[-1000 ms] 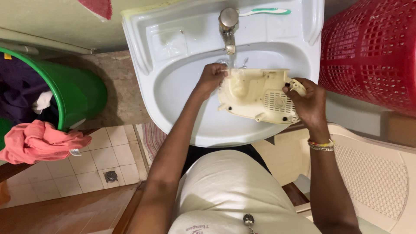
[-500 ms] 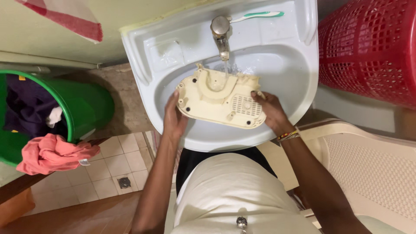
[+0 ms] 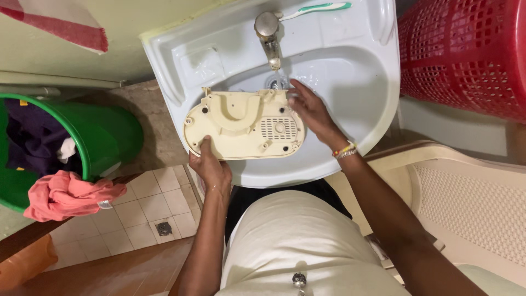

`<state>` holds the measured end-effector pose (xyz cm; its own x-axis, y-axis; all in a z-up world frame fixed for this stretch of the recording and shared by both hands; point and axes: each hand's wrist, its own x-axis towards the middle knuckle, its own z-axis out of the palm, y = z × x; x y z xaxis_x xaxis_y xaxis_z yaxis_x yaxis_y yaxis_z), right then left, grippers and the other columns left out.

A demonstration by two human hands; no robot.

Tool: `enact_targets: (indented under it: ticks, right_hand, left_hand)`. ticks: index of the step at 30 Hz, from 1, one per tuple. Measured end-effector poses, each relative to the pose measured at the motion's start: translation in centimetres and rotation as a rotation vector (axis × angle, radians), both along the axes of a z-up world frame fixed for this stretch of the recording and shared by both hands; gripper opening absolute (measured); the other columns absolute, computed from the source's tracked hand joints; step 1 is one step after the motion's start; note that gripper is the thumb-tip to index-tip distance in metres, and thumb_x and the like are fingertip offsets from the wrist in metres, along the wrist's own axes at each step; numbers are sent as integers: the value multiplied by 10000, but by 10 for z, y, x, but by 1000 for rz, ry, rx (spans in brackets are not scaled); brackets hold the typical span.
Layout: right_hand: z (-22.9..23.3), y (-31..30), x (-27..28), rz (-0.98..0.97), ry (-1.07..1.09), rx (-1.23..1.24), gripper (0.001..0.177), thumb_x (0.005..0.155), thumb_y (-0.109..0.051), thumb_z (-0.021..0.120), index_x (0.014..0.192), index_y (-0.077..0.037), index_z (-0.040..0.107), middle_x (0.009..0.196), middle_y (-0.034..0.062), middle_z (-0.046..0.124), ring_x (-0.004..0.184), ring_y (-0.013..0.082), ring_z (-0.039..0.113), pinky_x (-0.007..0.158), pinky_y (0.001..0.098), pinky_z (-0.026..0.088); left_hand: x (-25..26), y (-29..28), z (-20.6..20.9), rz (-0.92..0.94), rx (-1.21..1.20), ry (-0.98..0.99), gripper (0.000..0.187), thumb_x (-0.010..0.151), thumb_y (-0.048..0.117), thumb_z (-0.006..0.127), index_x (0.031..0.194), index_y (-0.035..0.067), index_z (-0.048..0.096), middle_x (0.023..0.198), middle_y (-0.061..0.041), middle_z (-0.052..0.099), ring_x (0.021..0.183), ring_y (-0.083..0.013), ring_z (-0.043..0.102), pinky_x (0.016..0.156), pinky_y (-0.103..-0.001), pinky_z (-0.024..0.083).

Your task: The person cleans a plastic appliance base using a toothbrush and water in a sink. They scrub the inner and outer surfaces and rinse the object under a running faucet.

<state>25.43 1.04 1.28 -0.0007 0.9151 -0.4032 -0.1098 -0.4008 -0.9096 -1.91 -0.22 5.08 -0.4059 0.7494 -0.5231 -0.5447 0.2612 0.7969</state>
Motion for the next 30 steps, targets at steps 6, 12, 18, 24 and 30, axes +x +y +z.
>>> enact_targets:
  ticks: [6,12,18,24,30]
  right_hand:
    - [-20,31,-2,242,-373,128,327,946,-114,635,1248,-10,708,1110,135,769,917,161,709,859,327,575]
    - [4,34,1,323,-679,129,190,936,-134,688,1076,-33,768,788,198,716,643,265,675,683,396,533]
    - [-2,26,7,429,-808,369,138,963,-80,645,1038,-8,736,883,209,713,791,388,688,733,471,520]
    - [-15,23,11,463,-733,251,132,961,-61,627,1024,-8,730,911,208,710,807,378,694,751,468,527]
    - [-6,29,7,492,-838,198,124,890,-124,716,955,-27,756,831,172,729,722,339,689,702,452,529]
  left_hand:
    - [9,-6,5,-12,-103,-15,315,941,-13,594,1255,18,609,1172,-108,700,1005,-195,712,886,-344,610]
    - [13,-6,2,-33,-82,-16,373,939,-20,576,1304,57,566,1198,-92,674,1044,-180,689,915,-331,600]
    - [11,0,-9,-58,-165,14,360,929,-24,579,1287,9,585,1183,-118,688,1018,-212,704,892,-350,609]
    - [13,0,-17,-36,-143,-42,352,919,-43,598,1271,-15,610,1186,-119,697,1028,-213,705,907,-344,602]
    - [18,1,-12,-74,-109,15,294,933,-38,607,1226,-22,633,1145,-131,715,979,-206,714,873,-333,608]
